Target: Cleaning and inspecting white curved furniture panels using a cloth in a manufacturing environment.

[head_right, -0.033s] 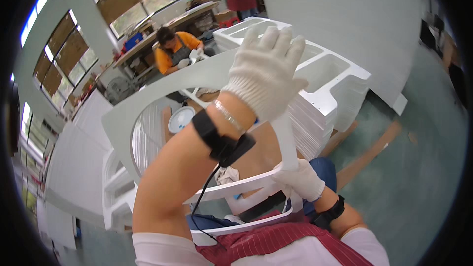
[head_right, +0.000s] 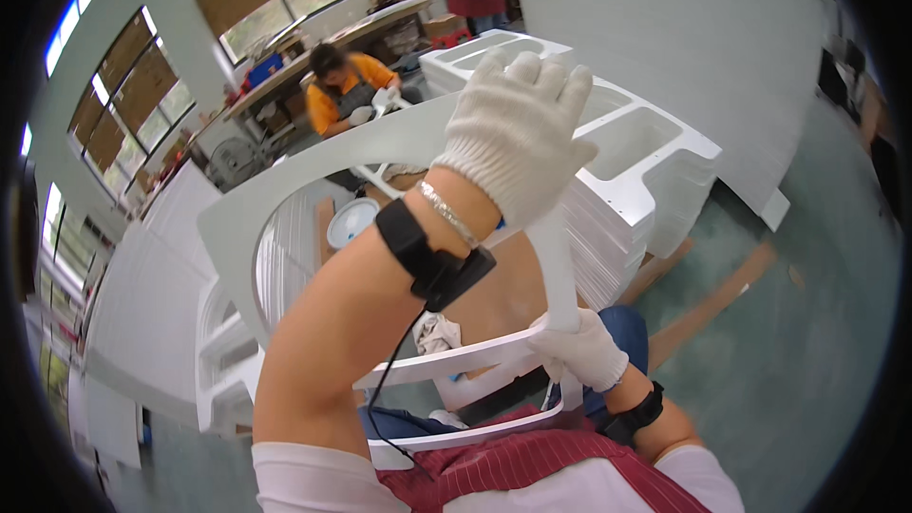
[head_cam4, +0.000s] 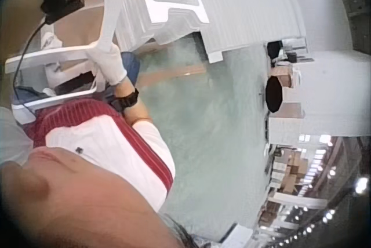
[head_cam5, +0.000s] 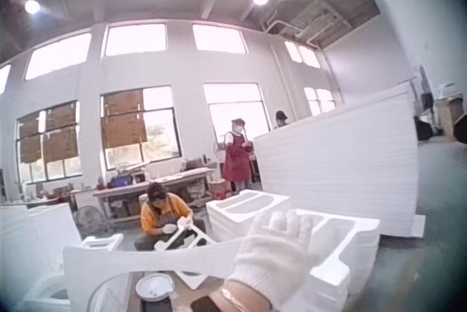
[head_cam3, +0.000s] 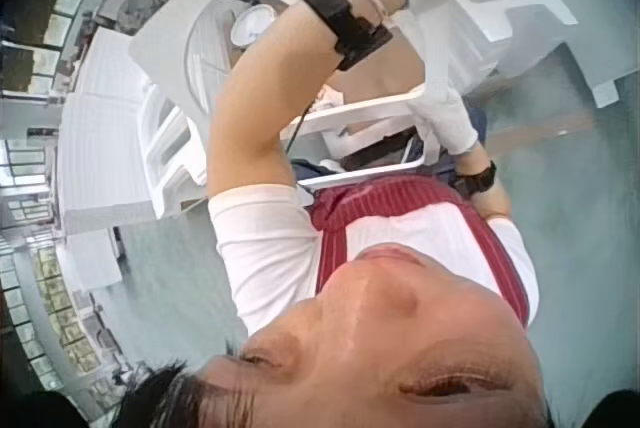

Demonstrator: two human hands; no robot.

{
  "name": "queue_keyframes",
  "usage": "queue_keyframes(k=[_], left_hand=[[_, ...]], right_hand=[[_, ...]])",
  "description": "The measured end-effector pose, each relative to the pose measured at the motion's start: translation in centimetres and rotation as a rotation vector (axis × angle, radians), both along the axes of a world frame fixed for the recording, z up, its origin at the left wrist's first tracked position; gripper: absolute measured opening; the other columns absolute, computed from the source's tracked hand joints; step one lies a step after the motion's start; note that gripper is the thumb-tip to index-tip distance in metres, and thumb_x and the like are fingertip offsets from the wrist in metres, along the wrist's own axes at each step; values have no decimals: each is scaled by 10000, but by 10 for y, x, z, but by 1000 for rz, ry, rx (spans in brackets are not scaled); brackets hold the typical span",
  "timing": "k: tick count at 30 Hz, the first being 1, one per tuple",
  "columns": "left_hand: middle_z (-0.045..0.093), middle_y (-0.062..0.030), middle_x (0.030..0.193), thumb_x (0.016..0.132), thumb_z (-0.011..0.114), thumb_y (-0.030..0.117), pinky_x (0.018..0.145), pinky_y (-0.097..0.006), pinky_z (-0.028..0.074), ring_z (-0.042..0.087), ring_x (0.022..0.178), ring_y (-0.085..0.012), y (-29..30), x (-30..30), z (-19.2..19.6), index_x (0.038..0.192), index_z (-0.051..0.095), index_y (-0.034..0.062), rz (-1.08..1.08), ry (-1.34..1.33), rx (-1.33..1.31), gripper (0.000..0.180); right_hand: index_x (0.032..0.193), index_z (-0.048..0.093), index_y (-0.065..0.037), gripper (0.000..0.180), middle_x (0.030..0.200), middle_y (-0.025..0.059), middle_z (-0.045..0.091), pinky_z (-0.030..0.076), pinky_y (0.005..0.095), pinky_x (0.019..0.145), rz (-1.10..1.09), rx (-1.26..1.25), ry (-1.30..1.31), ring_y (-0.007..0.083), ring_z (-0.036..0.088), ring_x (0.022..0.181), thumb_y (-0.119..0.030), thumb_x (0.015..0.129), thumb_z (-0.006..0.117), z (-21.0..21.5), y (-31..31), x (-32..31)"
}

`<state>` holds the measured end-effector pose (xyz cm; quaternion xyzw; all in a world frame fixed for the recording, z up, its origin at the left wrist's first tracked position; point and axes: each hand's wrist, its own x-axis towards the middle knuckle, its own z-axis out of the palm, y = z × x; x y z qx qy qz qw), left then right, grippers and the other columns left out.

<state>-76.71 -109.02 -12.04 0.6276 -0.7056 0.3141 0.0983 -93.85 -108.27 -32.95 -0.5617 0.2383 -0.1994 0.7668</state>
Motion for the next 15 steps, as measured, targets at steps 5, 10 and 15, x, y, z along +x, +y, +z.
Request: queue_keyframes(k=[5, 10, 15], left_hand=[[677, -98, 1057, 941, 593, 305, 810, -441, 558, 689, 951, -324, 28, 45, 28, 1268, 601, 175, 294, 47, 246, 353], [675, -117, 999, 991, 539, 293, 762, -448, 538, 672, 885, -342, 145, 149, 7, 1060, 684, 123, 420, -38, 80, 233], [657, -123, 872, 993, 566, 284, 688, -385, 542, 672, 834, -276, 228, 194, -63, 1127, 609, 70, 548, 581, -224, 256]], right_hand=[[945, 681, 4, 128, 661, 57, 638, 467, 265, 471, -32, 108, -51, 144, 600, 523, -96, 871, 711, -15, -9, -11], [954, 669, -6, 123, 651, 51, 624, 456, 269, 451, 5, 92, -66, 139, 580, 495, -117, 910, 699, -30, -22, -14], [973, 662, -4, 125, 640, 59, 620, 455, 270, 435, 18, 138, -35, 149, 569, 471, -111, 917, 693, -31, -25, -4]])
